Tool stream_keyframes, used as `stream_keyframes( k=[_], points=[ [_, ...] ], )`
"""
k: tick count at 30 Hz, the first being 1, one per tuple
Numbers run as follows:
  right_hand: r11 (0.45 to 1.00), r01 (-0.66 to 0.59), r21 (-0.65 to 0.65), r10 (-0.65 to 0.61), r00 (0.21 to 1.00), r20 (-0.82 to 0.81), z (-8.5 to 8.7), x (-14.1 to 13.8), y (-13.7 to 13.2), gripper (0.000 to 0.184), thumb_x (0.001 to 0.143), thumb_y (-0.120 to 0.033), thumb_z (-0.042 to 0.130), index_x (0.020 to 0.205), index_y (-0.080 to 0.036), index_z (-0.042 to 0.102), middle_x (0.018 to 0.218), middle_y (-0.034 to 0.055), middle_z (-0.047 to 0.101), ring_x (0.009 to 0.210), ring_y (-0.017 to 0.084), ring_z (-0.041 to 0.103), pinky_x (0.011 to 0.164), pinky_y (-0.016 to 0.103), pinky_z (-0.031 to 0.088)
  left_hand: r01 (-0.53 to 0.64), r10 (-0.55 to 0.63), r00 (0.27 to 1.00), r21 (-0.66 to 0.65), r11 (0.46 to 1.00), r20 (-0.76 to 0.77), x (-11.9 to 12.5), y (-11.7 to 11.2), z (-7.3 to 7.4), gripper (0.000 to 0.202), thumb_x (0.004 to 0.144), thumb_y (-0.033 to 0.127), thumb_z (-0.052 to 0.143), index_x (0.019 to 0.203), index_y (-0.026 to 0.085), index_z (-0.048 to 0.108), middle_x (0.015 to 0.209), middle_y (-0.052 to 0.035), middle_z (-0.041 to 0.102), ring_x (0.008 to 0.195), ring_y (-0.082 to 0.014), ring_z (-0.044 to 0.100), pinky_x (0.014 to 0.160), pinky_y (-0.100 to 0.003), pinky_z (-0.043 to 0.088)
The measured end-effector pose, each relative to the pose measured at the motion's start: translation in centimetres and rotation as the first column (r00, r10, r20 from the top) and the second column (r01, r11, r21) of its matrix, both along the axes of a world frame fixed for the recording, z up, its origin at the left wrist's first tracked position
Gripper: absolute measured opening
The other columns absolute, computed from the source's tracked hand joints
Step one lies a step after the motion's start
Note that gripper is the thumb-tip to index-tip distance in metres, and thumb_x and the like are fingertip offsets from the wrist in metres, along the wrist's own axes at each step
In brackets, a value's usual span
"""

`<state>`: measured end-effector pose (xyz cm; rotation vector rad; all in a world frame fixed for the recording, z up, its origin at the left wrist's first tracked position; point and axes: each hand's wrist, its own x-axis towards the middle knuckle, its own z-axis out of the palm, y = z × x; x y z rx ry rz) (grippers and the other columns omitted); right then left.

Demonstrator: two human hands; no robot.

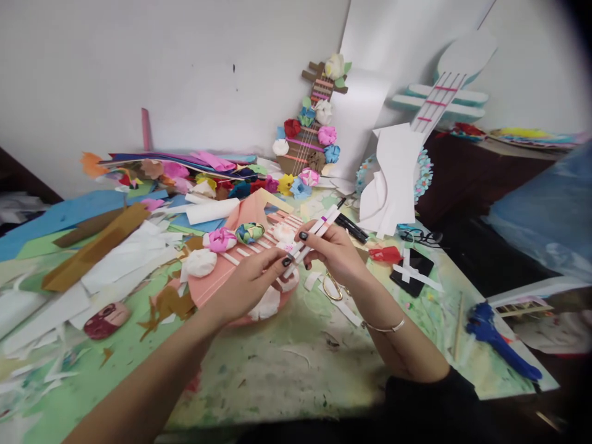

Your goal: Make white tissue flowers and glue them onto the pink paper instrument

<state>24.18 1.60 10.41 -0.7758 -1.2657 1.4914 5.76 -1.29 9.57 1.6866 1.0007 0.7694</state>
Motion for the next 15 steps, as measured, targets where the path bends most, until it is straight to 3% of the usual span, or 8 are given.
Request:
stream_keyframes(
  k=[3,9,12,15],
  points=[
    [1.000,-0.009,0.013,0.009,1.000,-0.004,-0.7,0.4,0.5,0.027,0.071,-0.037,0.079,0.078,-0.014,0.065,0.059,-0.0015,0.065,0.046,0.008,0.059,0.041,0.018,0.048,0.183,-0.181,0.983,-0.078,0.980,0.034,0.7,1.6,0.1,0.031,0.094,0.041,0.044,0.082,0.014,0.054,0.069,-0.0013,0.057,0.059,-0.0107,0.053,0.057,-0.022,0.045],
    [0.999,-0.038,0.009,0.038,0.999,-0.024,-1.5,0.8,1.4,0.025,0.071,-0.036,0.079,0.077,-0.014,0.068,0.061,0.0011,0.068,0.048,0.010,0.061,0.042,0.019,0.047,0.290,-0.272,0.952,-0.134,0.948,0.138,1.0,2.9,0.2,0.025,0.093,0.039,0.045,0.088,0.015,0.050,0.067,0.0013,0.052,0.055,-0.0089,0.047,0.052,-0.021,0.039],
    [0.999,-0.004,0.052,0.007,0.999,-0.053,-1.6,1.0,1.5,0.020,0.073,-0.032,0.078,0.080,-0.015,0.072,0.064,0.0013,0.069,0.049,0.008,0.060,0.044,0.019,0.046,0.287,-0.283,0.958,-0.108,0.952,0.048,0.7,3.6,0.4,0.028,0.093,0.039,0.044,0.077,0.016,0.047,0.062,0.0026,0.048,0.052,-0.0081,0.042,0.048,-0.020,0.034],
    [0.992,0.105,0.063,-0.103,0.994,-0.045,-1.7,1.1,1.5,0.015,0.071,-0.029,0.079,0.078,-0.016,0.075,0.061,-0.0005,0.067,0.045,0.005,0.053,0.040,0.018,0.038,0.249,-0.248,0.963,-0.006,0.968,-0.101,0.3,3.9,0.6,0.031,0.094,0.037,0.040,0.071,0.018,0.043,0.057,0.0046,0.041,0.050,-0.0080,0.035,0.046,-0.021,0.029]
  ],
)
